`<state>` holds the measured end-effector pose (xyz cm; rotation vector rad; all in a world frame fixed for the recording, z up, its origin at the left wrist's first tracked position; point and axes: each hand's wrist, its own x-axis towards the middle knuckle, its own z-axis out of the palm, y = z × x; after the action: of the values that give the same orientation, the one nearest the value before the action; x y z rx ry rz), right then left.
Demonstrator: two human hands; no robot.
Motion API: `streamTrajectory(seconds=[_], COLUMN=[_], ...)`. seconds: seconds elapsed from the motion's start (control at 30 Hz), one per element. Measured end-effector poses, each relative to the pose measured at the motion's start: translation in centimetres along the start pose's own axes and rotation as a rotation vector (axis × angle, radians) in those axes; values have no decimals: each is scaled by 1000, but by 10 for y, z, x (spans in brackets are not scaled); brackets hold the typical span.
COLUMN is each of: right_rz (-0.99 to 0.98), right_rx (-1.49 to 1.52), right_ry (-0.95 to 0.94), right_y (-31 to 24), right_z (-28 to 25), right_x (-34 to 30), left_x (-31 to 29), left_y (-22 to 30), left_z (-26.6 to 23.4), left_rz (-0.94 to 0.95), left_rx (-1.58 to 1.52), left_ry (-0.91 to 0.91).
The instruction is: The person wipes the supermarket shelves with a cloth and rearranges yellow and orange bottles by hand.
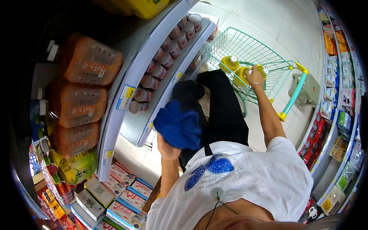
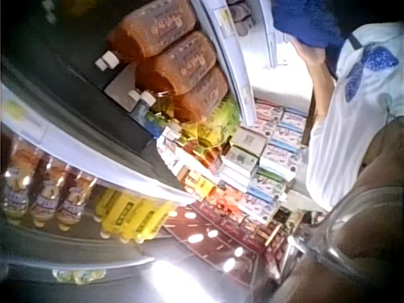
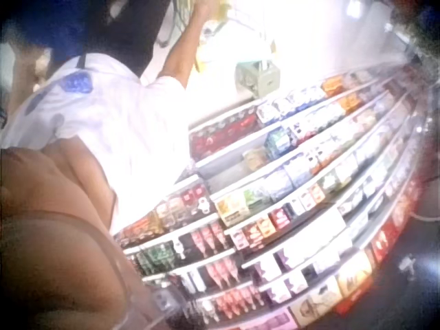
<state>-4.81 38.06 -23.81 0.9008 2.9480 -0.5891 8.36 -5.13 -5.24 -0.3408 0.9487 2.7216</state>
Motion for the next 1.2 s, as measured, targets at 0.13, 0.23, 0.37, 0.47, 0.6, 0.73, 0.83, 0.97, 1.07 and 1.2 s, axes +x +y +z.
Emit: streamTrajectory(seconds=[0.13, 0.23, 0.37, 0.47, 0.6, 0.73, 0.83, 0.97, 1.07, 1.2], right_rz=[15, -198, -302, -418, -457, -681, -809, -1074, -1234, -1350], right_rx=[108, 317, 683, 925, 1239, 1059, 942, 853, 832, 889], right_ry=[244, 487, 442, 268, 173, 165, 123, -8, 14, 139], right_y=[-34, -43, -70, -89, -107, -163, -184, -224, -268, -322], right_z=[-74, -134, -214, -226, -223, -266, -284, -307, -334, -353], right_x=[-46, -79, -114, -144, -169, -180, -183, -154, -128, -103], left_x=[3, 18, 36, 49, 54, 72, 76, 57, 53, 41], left_y=[-2, -18, -32, -60, -52, -45, -56, -7, 20, 45], left_z=[-17, -16, 45, 130, 175, 103, 80, 100, 83, 66], left_rz=[-46, -29, -62, 640, 984, 755, -106, -392, -363, 159], left_rx=[232, 275, 827, 1294, 1315, 1292, 179, -132, -146, 127], left_ry=[-107, -71, -345, -790, -612, -436, -100, -169, -213, 117])
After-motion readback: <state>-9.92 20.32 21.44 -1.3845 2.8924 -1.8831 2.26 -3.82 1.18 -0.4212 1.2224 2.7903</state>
